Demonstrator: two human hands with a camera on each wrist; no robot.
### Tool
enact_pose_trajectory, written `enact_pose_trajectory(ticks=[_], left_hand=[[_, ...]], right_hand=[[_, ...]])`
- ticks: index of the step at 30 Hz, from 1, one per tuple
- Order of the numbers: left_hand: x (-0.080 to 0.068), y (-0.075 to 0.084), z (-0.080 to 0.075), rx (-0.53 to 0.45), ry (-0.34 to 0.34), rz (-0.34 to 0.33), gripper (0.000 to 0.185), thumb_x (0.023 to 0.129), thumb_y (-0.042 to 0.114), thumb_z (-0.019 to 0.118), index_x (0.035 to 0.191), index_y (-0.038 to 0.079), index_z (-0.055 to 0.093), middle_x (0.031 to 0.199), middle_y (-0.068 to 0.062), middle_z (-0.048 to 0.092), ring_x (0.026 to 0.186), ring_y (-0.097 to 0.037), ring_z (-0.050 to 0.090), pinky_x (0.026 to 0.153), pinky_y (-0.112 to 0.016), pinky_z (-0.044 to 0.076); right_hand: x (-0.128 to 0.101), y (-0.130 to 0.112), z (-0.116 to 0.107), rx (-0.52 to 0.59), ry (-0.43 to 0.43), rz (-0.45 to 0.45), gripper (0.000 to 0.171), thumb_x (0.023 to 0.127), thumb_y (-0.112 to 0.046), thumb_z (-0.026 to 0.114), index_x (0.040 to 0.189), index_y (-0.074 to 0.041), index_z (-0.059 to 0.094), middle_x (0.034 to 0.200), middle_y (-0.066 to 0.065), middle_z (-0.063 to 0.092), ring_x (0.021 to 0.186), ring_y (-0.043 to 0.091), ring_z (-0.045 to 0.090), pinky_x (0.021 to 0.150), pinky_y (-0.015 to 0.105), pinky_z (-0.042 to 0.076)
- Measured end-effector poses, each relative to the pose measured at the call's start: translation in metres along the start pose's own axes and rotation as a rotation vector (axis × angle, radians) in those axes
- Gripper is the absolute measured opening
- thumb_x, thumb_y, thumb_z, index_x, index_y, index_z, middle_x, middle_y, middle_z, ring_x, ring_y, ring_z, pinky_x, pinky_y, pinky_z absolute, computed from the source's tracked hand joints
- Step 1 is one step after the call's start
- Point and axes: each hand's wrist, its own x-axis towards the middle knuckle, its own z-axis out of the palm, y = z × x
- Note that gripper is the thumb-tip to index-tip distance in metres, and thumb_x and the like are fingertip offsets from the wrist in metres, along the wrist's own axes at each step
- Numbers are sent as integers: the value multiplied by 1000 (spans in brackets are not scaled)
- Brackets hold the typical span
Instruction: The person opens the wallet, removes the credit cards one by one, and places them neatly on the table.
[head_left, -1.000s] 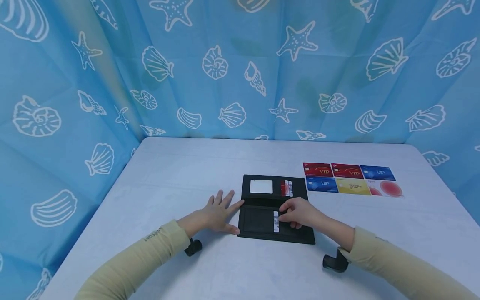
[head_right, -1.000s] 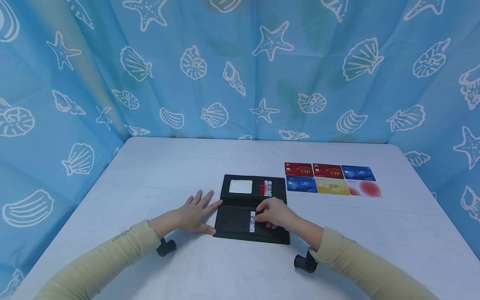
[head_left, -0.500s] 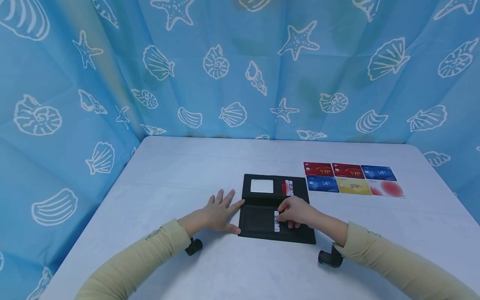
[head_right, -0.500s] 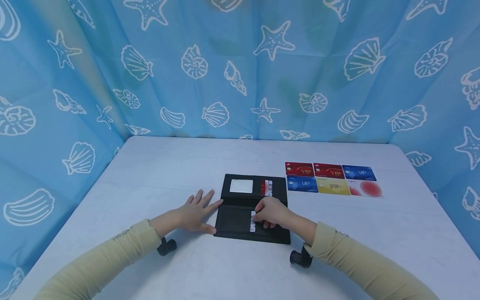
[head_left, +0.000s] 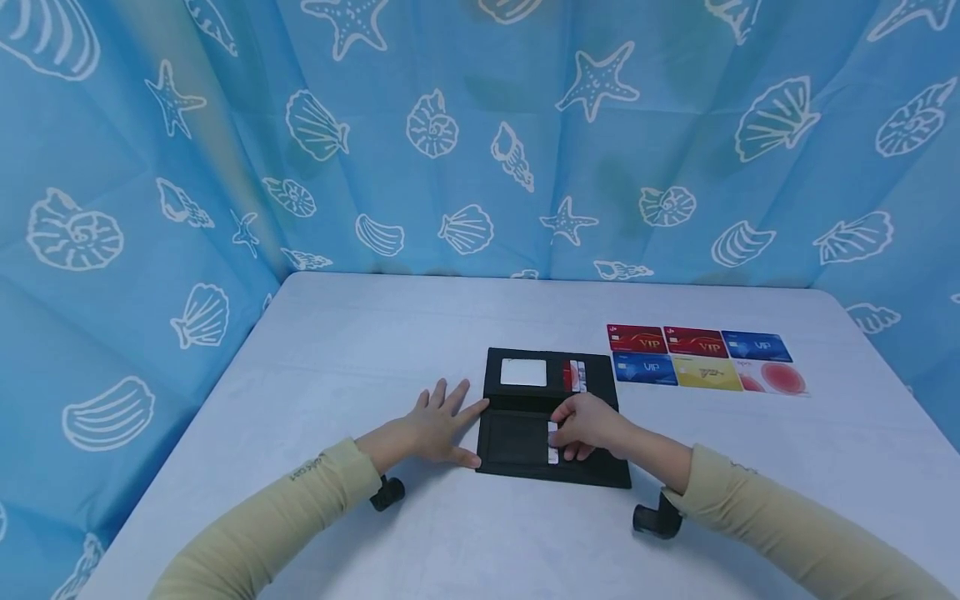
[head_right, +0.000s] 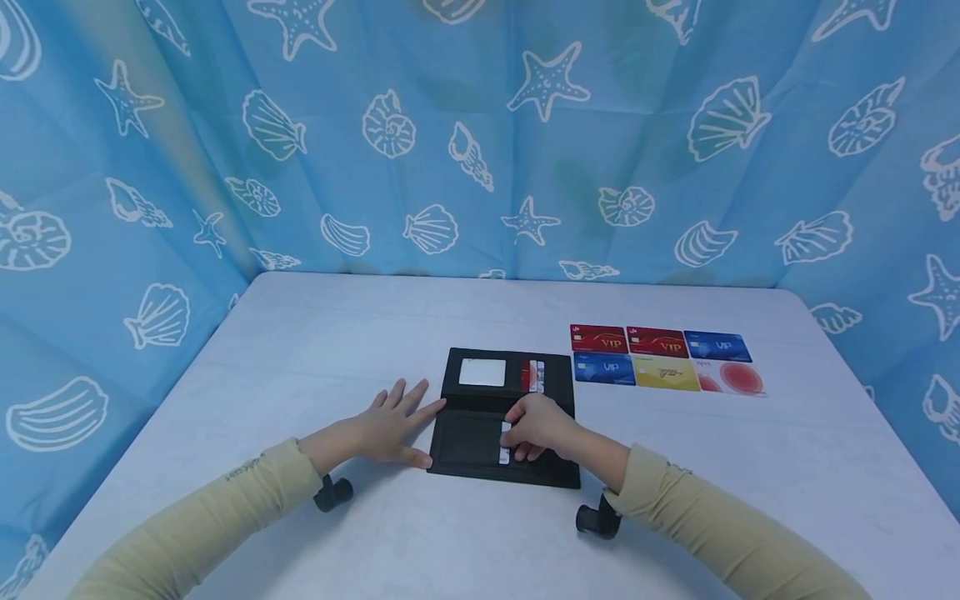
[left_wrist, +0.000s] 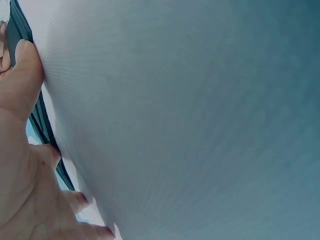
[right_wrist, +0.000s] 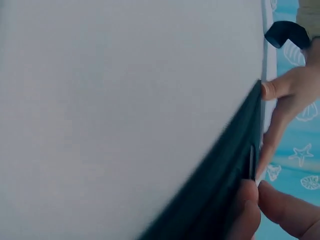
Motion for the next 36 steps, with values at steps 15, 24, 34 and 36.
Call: enact_pose_trajectory(ticks=[15,24,34,36], left_hand=[[-1,1,0,3,-1,2,91,76,66,55,147,28,14,155,-10,2,139,-40,1,109,-55,11],[-2,1,-1,16,5,-1,91,76,66,55,147,27,15,154,-10,3,139,-41,2,109,-55,13],[-1,1,0,31,10,4,90,76,66,54,147,27,15,154,-11,4,138,-41,3,108,-55,14],[-1,1,0,34,11,6,90,76,66,55,147,27,15,154,-11,4,138,-41,4,108,-55,14]], right_hand=[[-3,5,3,30,70,-10,27,79,-4,69,103,2,58,72,7,61,53,14,57,56,25,52],[-6,12,-3,71,71,-6,27,80,-1,67,104,3,55,69,8,58,54,15,57,55,24,51],[-15,21,-12,67,54,-8,31,81,-1,66,108,3,52,71,7,58,55,14,58,56,23,51],[-16,23,-14,74,54,-6,32,81,-1,66,110,3,52,71,7,59,55,14,58,57,24,52]])
